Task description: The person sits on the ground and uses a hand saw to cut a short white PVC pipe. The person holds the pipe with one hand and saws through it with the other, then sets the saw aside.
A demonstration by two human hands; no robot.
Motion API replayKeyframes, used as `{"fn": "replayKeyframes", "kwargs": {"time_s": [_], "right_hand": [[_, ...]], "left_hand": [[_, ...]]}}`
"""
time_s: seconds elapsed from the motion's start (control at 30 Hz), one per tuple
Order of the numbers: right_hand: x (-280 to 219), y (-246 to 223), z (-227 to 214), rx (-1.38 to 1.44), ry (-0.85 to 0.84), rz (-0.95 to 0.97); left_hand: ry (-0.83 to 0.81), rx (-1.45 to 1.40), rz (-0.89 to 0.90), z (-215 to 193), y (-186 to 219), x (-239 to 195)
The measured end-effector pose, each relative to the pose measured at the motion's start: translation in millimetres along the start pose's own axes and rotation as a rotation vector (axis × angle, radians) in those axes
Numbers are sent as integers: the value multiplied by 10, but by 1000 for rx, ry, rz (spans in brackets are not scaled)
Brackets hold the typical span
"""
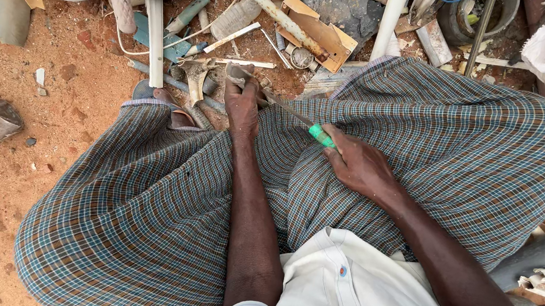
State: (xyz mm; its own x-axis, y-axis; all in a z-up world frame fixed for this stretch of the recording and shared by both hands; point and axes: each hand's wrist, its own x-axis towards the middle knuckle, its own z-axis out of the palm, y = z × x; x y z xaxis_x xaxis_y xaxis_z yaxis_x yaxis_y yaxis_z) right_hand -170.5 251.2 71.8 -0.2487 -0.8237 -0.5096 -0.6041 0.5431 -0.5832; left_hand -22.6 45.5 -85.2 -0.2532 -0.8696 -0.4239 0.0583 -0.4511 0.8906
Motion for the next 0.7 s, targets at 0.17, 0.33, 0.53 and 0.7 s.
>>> {"fn": "replayKeyframes", "kwargs": {"time_s": [0.17,0.33,0.53,0.7], "right_hand": [[128,12,-9,-147,-25,-16],[385,20,-18,-253,17,-38],[642,-44,37,-341,102,-146],[730,-105,-59,-454,58,-175]], "left_hand": [[-8,36,-33,-3,35,60],[-108,94,194,35,62,63],[-94,247,188,2,120,-65],[-102,424,224,26,201,-89]]}}
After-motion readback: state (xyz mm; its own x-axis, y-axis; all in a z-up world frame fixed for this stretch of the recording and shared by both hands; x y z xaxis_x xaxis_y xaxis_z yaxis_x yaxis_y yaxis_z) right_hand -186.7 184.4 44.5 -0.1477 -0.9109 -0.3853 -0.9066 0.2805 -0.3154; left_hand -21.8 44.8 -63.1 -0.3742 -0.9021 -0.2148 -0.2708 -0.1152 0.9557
